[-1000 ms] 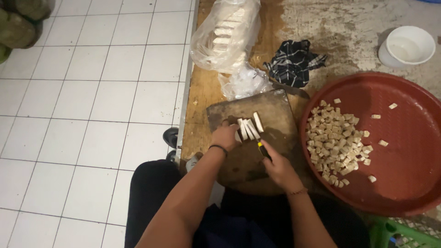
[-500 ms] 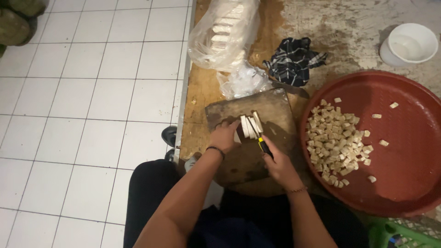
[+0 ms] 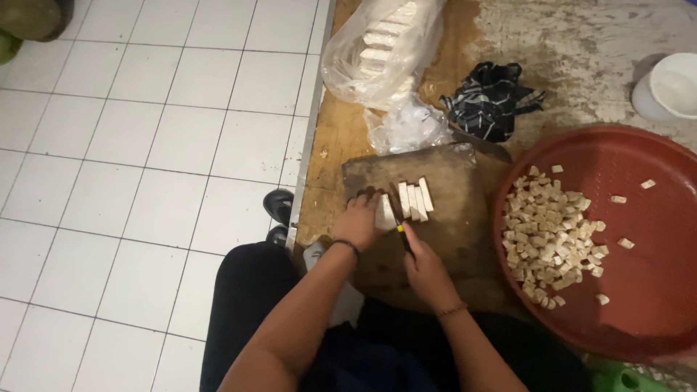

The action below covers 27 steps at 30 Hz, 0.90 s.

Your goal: The person cuts a block of white tofu into small cubes using a knife on a wooden cutting board. The person first slices the block into strips, then dices the strips into cubes, and transfers the cubes into a red tray.

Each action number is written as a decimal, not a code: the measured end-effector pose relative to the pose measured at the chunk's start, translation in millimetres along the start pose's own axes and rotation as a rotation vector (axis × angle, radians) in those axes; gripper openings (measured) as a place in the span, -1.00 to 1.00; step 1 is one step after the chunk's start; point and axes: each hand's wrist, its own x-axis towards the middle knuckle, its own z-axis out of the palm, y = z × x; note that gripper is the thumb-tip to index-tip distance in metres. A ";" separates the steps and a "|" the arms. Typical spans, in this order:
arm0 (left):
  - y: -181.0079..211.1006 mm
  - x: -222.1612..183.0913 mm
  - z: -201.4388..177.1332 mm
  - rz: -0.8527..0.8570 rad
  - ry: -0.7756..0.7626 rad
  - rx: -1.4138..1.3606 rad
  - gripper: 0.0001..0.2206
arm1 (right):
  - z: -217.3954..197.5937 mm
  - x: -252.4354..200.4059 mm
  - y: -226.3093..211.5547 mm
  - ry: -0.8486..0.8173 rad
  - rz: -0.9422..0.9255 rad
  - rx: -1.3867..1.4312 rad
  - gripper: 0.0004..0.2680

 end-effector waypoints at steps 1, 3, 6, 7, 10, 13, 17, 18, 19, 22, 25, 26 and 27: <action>-0.3 1.6 1.8 0.007 0.012 0.001 -0.14 | 2.6 -0.3 -0.8 -0.009 -0.004 -0.026 -0.51; -0.9 5.7 4.5 0.016 0.037 0.021 -0.17 | 7.5 2.0 -2.4 -0.026 -0.017 -0.077 -0.50; -1.4 7.7 8.4 0.025 0.066 0.057 -0.18 | 14.1 4.8 -2.0 -0.062 0.102 -0.119 -0.50; -1.8 8.1 9.0 0.032 0.075 0.057 -0.18 | 15.6 5.4 -0.8 -0.047 0.066 -0.112 -0.51; -1.0 8.1 10.2 0.029 0.083 0.046 -0.22 | 17.8 6.7 3.1 -0.026 0.011 -0.106 -0.52; -1.1 8.1 11.1 0.024 0.101 0.036 -0.29 | 18.0 7.4 3.9 -0.048 0.013 -0.115 -0.51; -3.2 8.5 16.3 0.039 0.113 0.062 -0.30 | 18.0 8.2 -1.1 -0.064 0.037 -0.123 -0.51; -3.6 9.1 17.8 0.049 0.141 0.078 -0.34 | 17.6 8.3 -2.7 -0.079 0.080 -0.133 -0.50; -3.7 9.8 19.1 0.060 0.170 0.095 -0.38 | 17.5 8.3 -4.1 -0.095 0.119 -0.141 -0.51; -5.4 11.4 21.4 0.068 0.160 0.106 -0.35 | 17.8 8.5 -5.1 -0.114 0.177 -0.161 -0.51; -6.6 11.8 23.5 0.056 0.138 0.111 -0.34 | 21.2 8.4 -0.4 -0.066 0.100 -0.163 -0.52; -6.7 11.6 24.0 0.050 0.136 0.114 -0.36 | 23.0 8.8 1.7 -0.049 0.064 -0.160 -0.52; -6.8 11.5 24.0 0.054 0.152 0.109 -0.37 | 24.6 8.9 3.8 -0.032 0.028 -0.158 -0.52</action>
